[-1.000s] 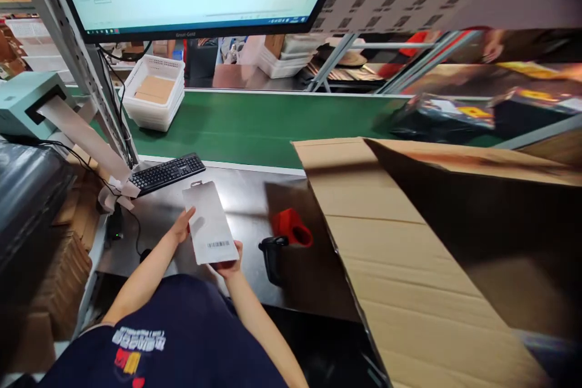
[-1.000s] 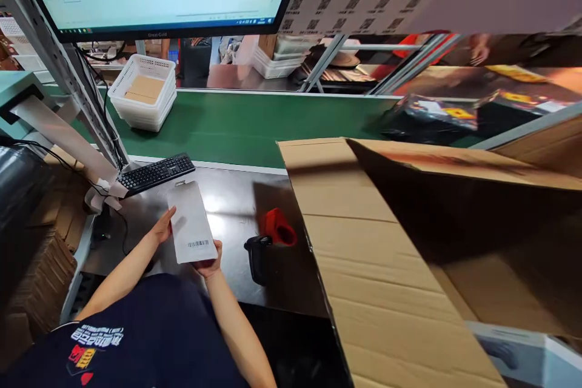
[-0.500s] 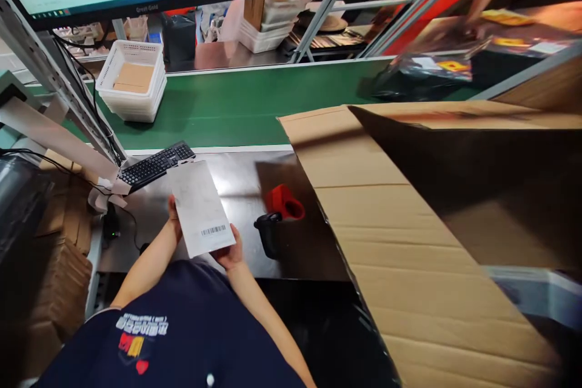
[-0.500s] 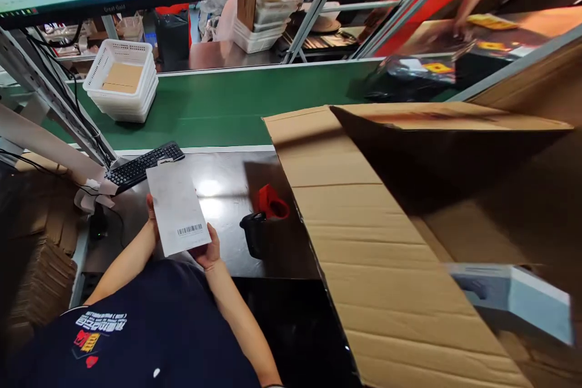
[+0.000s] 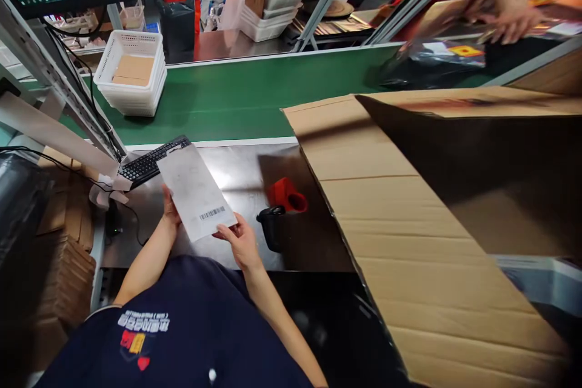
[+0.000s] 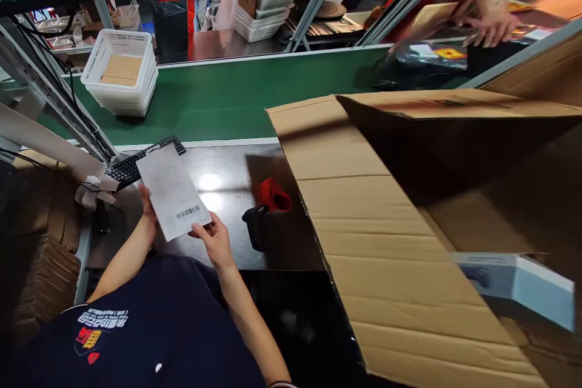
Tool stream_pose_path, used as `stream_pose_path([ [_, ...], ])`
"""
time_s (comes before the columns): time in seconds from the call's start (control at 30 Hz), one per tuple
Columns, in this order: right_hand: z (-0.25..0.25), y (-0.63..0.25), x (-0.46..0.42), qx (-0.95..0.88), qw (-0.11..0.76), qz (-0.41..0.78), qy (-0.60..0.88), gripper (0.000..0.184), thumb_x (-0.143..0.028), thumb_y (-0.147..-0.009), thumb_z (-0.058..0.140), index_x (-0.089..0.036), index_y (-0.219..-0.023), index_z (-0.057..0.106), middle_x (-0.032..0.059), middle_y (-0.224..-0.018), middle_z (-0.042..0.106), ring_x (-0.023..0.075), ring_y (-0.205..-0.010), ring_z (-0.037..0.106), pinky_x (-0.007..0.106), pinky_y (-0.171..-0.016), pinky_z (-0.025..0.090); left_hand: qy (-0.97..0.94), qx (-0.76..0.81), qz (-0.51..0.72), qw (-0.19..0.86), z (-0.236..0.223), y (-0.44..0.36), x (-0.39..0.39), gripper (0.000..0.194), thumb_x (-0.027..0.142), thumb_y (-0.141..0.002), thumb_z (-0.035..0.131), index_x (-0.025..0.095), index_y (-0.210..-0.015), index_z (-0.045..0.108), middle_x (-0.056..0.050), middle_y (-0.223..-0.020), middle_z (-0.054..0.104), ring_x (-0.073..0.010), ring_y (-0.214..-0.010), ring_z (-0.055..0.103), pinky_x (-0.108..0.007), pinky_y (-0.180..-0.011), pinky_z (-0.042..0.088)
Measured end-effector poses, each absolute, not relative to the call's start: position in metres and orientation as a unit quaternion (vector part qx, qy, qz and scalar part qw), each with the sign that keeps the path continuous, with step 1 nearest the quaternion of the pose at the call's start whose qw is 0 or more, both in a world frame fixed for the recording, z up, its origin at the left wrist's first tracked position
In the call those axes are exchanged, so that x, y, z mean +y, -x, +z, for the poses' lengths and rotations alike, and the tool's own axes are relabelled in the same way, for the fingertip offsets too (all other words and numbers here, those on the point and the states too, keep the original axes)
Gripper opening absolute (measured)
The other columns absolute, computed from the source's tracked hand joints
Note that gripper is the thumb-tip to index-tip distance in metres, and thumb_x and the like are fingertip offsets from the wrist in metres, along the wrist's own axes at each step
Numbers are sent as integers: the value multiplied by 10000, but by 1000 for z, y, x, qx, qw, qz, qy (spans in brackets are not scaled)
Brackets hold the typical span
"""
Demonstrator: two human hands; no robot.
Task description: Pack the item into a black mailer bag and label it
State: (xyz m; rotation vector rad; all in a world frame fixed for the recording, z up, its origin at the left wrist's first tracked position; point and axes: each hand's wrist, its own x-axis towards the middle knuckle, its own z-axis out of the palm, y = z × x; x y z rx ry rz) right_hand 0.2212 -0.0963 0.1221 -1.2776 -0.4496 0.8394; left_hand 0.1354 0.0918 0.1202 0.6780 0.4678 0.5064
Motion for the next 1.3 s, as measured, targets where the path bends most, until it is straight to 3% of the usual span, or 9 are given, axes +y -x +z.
stream_pose_path([
  [0.07, 129, -227, -97, -300, 660, 240, 646, 361, -429, -876, 758, -220, -1165, 705, 70, -1022, 767, 231, -869, 722, 377, -763, 649, -312, 261, 272, 872, 116, -139, 93, 831, 766, -729, 755, 259, -1372, 610, -87, -1343, 691, -282, -1316, 615, -435, -1062, 553],
  [0.13, 137, -233, -99, -420, 560, 95, 707, 308, -307, -930, 670, -249, -1228, 723, 79, -1081, 772, 248, -933, 725, 396, -836, 637, -315, 251, 279, 872, 115, -141, 90, 793, 668, -740, 811, 324, -1412, 569, -43, -1337, 683, -244, -1292, 632, -421, -1064, 550],
  [0.23, 146, -233, -100, -550, 442, -27, 708, 427, -138, -917, 586, -286, -1293, 725, 80, -1164, 771, 257, -1044, 720, 404, -912, 618, -316, 201, 250, 893, 120, -139, 81, 864, 726, -650, 839, 270, -1351, 623, -81, -1350, 683, -299, -1354, 595, -462, -1123, 513],
  [0.37, 150, -222, -95, -597, 467, -123, 641, 417, -112, -921, 640, -275, -1299, 707, 75, -1150, 779, 241, -1038, 732, 424, -952, 619, -274, 170, 234, 917, 135, -135, 74, 931, 798, -660, 740, 145, -1317, 647, -166, -1390, 664, -364, -1415, 531, -508, -1168, 465],
  [0.6, 162, -212, -91, -581, 481, -222, 618, 429, -89, -898, 738, -252, -1292, 687, 80, -1061, 792, 224, -947, 747, 391, -887, 619, -221, 167, 240, 930, 148, -135, 69, 966, 872, -720, 560, 129, -1336, 602, -194, -1316, 696, -404, -1358, 560, -576, -1136, 461],
  [0.8, 171, -216, -84, -552, 491, -237, 631, 398, -85, -890, 767, -221, -1258, 699, 88, -1005, 773, 221, -928, 734, 370, -830, 620, -155, 196, 196, 948, 153, -139, 62, 784, 814, -821, 522, 157, -1230, 648, -137, -1141, 749, -340, -1155, 681, -532, -1108, 479],
  [1.0, 175, -239, -78, -546, 518, -192, 629, 303, -111, -929, 728, -253, -1196, 758, 68, -973, 767, 192, -851, 711, 331, -750, 617, -50, 330, 119, 935, 163, -142, 51, 685, 770, -861, 516, 143, -1095, 666, -127, -918, 725, -308, -885, 705, -502, -873, 588],
  [1.13, 175, -259, -83, -516, 516, -143, 668, 176, -204, -973, 699, -262, -1109, 795, 57, -956, 780, 201, -847, 728, 361, -771, 633, -4, 401, 134, 906, 174, -144, 39, 735, 775, -862, 528, 149, -1232, 636, -157, -1079, 730, -339, -991, 719, -541, -889, 604],
  [1.3, 171, -268, -85, -477, 530, -108, 693, 141, -256, -991, 678, -260, -1043, 809, 58, -953, 791, 214, -849, 737, 386, -782, 638, -27, 392, 122, 911, 182, -144, 34, 732, 765, -892, 504, 167, -1300, 610, -150, -1171, 717, -317, -1049, 714, -491, -847, 637],
])
